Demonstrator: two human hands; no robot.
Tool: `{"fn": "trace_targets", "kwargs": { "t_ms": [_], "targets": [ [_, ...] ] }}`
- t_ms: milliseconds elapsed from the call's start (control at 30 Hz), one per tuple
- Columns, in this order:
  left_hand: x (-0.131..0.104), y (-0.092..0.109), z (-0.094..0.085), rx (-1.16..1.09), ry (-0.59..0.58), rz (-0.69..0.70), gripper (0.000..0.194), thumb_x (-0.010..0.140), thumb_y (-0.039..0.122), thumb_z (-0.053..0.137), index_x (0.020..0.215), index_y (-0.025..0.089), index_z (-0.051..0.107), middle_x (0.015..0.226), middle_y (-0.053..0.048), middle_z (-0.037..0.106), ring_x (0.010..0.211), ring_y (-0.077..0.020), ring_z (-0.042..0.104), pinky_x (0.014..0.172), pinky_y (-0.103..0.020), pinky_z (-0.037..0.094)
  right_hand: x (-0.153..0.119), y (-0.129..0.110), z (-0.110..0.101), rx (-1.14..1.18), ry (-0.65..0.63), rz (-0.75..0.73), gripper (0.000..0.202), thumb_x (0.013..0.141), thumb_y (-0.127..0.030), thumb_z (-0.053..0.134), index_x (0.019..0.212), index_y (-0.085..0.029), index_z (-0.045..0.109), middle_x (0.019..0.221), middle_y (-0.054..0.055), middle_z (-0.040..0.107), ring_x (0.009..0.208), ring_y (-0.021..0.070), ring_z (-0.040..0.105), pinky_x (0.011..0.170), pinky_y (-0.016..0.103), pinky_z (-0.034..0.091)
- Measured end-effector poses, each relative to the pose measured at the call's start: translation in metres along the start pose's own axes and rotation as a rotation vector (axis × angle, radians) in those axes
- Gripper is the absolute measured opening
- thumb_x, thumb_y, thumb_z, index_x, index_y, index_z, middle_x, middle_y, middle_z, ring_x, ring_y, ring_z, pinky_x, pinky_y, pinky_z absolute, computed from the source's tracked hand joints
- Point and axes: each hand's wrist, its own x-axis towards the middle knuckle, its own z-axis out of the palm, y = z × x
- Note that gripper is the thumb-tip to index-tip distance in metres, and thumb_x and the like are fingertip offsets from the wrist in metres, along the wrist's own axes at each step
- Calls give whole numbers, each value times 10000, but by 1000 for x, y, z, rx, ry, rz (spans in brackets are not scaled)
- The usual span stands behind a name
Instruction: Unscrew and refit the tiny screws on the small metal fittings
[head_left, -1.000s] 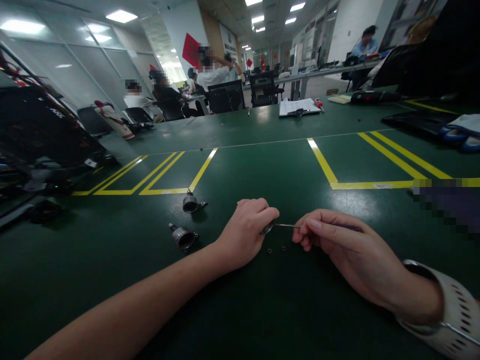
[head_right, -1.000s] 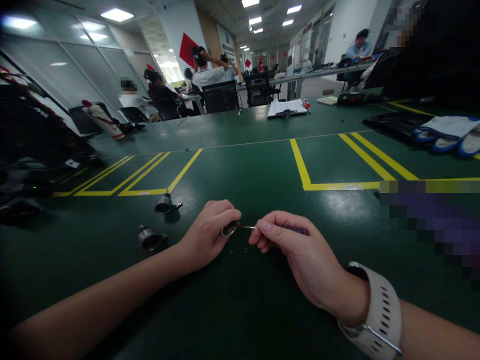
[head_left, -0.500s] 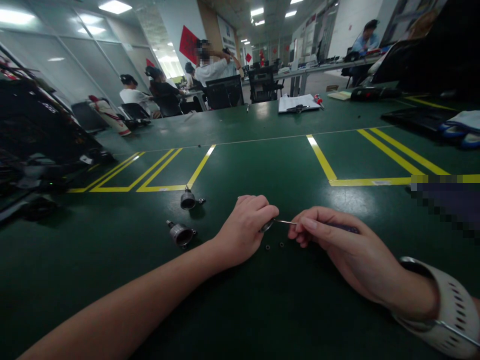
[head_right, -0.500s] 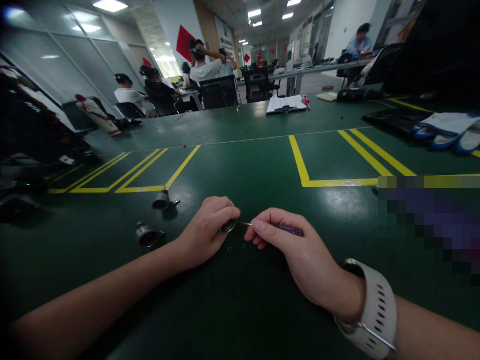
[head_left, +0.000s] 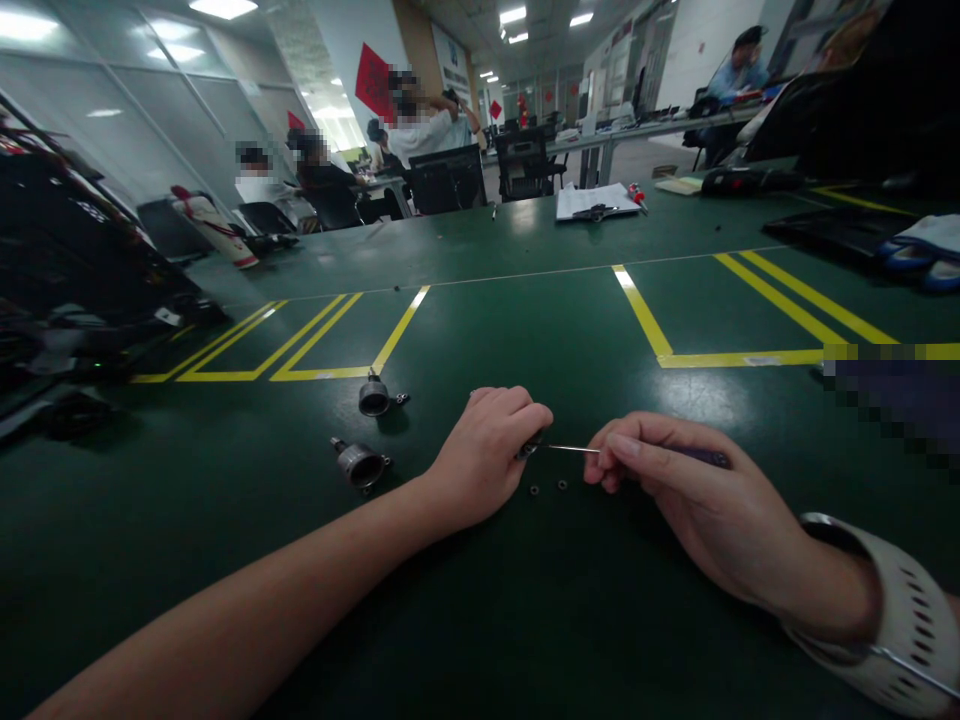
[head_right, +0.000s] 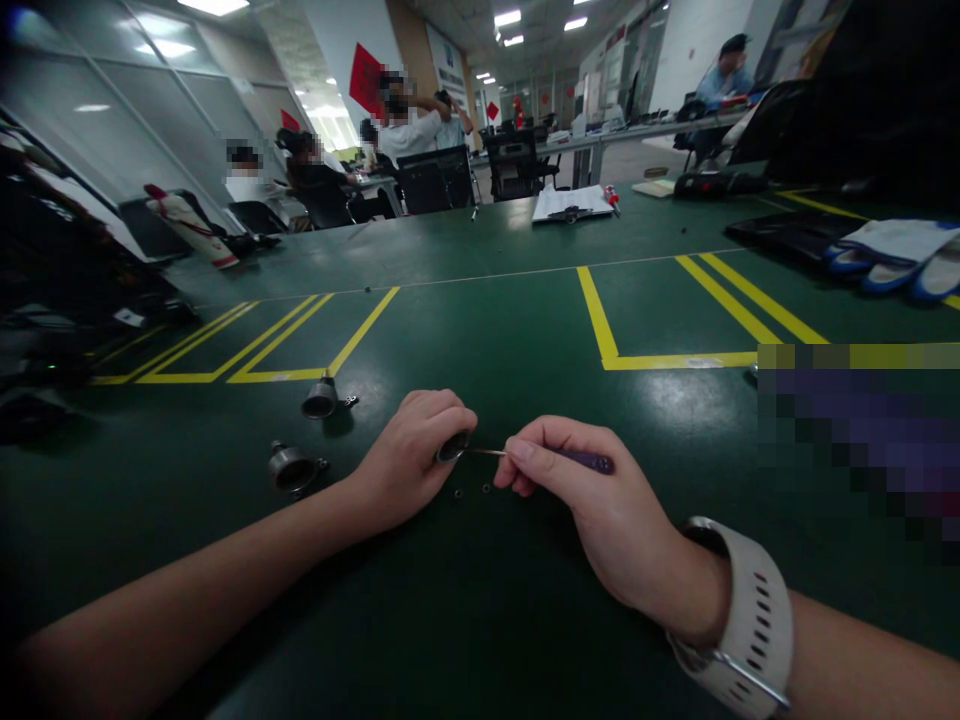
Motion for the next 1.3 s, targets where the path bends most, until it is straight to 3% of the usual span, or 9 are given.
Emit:
{"fn": "trace_targets", "kwargs": {
  "t_ms": [500,767,933,1200,1300],
  "targets": [
    [-1,1,-1,10,-18,-43,148,771,60,425,847,173,481,814,-22,526,776,-164,476,707,-313,354,-2,2,-3,-133,16,-17,234,832,-328,564,655,-193,636,652,-3,604,648,139,528,598,268,401],
    [-2,-4,4,-115,99,-197,168,757,77,483,883,186,462,861,-12,529,740,-143,482,637,-275,382,2,2,0,-238,178,-24,175,803,-376,603,794,-203,627,784,7,628,723,154,562,632,286,446],
    [-1,-7,8,-144,233,-251,117,768,113,522,846,183,471,808,6,527,716,-128,491,630,-259,393,3,-1,5,-414,75,-45,223,862,-376,519,990,-215,608,976,45,653,901,200,611,803,376,482],
    [-3,-4,0,-141,461,-356,127,807,253,562,825,173,465,813,-1,520,745,-137,497,658,-271,406,-3,-1,21,-717,-103,-165,104,861,-189,467,948,-228,510,1108,68,607,1065,232,559,880,449,450],
    [-5,1,-6,-155,486,-386,220,814,370,561,825,168,474,792,-4,518,738,-148,500,643,-276,403,-5,-3,29,-832,-130,-188,113,845,-184,485,952,-219,496,1091,78,602,1021,239,570,844,443,460]
  ]
}}
